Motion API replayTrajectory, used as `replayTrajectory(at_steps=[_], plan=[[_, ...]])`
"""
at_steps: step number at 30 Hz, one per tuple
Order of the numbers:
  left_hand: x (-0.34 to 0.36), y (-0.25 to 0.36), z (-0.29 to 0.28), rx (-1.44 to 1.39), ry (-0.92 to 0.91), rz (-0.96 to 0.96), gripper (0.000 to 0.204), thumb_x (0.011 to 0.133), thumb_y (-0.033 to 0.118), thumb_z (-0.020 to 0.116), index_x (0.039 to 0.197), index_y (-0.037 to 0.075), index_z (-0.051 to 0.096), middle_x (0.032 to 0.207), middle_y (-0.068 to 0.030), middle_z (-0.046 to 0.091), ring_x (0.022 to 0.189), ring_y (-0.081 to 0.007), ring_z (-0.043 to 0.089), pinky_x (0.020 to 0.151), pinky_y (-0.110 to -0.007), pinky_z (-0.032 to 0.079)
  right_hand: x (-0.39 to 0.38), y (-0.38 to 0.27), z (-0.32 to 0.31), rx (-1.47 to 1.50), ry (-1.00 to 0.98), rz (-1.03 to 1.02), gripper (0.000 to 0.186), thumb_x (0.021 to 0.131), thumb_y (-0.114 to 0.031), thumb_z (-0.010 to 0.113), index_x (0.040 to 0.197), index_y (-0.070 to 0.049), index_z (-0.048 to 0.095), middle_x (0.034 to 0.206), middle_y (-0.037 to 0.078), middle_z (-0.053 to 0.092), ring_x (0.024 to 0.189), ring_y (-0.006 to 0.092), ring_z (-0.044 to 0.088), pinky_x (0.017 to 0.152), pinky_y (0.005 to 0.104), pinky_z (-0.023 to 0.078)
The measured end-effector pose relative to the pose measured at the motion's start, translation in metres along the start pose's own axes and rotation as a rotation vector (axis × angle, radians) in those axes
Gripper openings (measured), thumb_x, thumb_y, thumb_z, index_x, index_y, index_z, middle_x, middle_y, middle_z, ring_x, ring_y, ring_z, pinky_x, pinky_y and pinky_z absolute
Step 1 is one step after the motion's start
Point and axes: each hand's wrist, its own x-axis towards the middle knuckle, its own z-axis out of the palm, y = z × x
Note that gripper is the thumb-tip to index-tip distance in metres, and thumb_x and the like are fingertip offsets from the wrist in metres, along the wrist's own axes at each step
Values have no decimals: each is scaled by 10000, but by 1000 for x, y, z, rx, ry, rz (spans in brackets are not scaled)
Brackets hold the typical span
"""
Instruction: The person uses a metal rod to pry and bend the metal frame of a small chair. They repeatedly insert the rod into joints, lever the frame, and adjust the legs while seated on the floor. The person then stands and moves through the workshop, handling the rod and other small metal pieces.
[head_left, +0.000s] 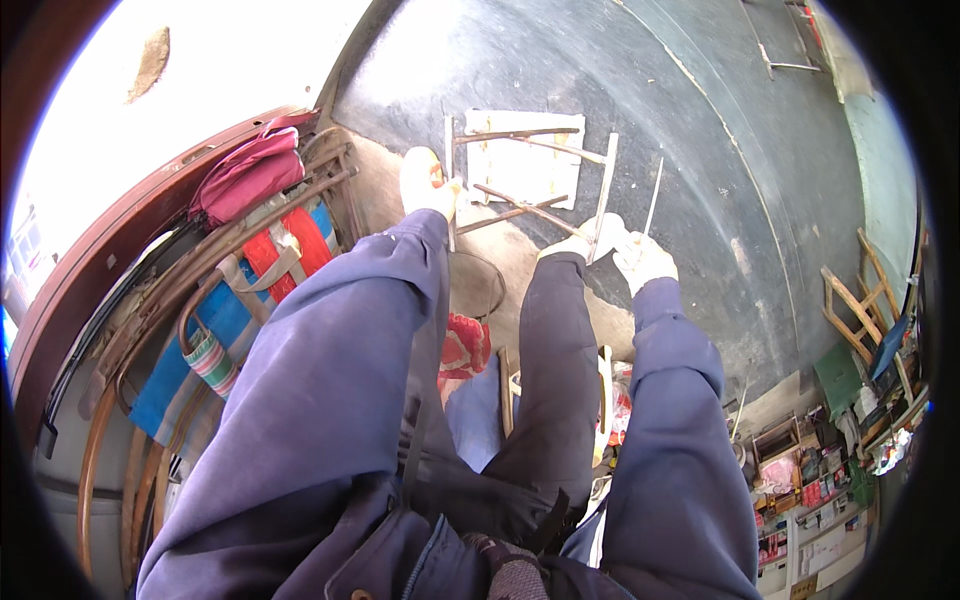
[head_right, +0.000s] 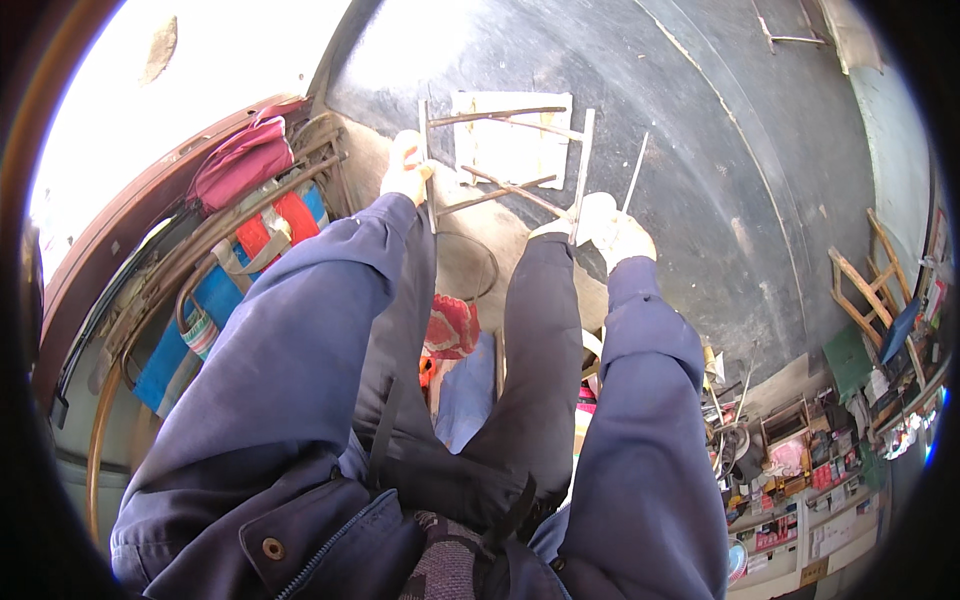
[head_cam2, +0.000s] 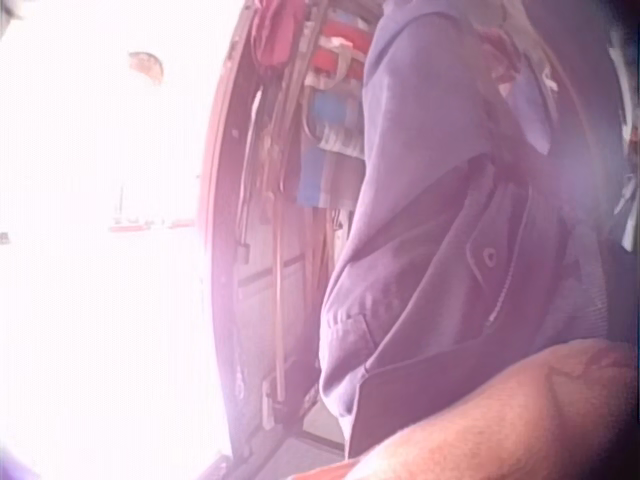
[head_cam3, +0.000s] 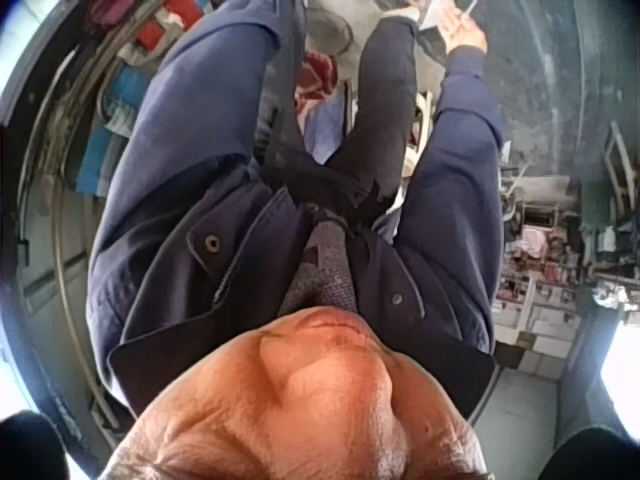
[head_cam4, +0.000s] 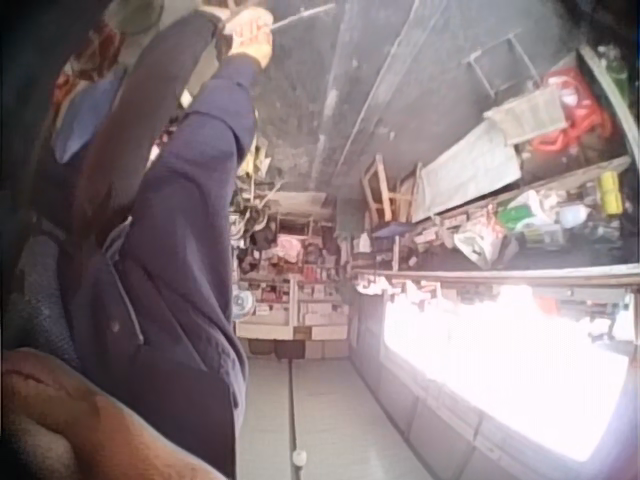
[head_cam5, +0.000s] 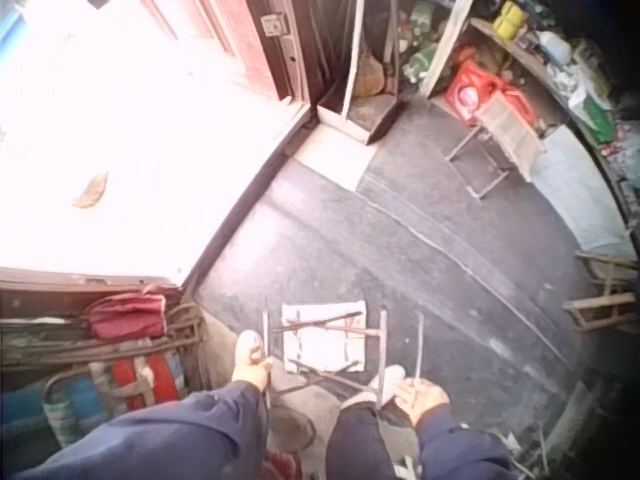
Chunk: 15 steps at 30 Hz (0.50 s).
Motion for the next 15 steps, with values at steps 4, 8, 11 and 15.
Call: replayTrajectory(at_steps=[4,8,11,15], plan=[[17,-6,6,174,-61,162,405,714,-56,812,989,7,521,918,-89,571,843,-171,644,656,-338,552,21,-10,14,28,10,11,243,1076,-187,430,1118,-8,590,1079,152,684,855,230,668,690,330,537],[16,3,9,-270,-158,-194,295,781,38,818,907,2,554,823,-85,606,617,-175,637,532,-342,524,44,-17,41,-689,-65,-260,308,1016,-259,455,1162,-66,647,1124,136,704,1008,261,682,848,376,546],[8,18,7,-337,-161,-229,268,882,244,761,818,38,601,724,-71,625,505,-196,610,456,-329,476,39,-21,53,-1214,-29,-281,324,966,-302,502,1157,-115,684,1116,146,723,1066,298,693,925,409,548],[-10,28,4,-349,-282,-643,514,962,567,590,760,96,631,607,-51,601,482,-212,594,428,-315,430,29,-41,61,-1105,-15,-297,260,927,-307,577,1066,-126,703,1006,130,730,974,302,702,882,406,549]])
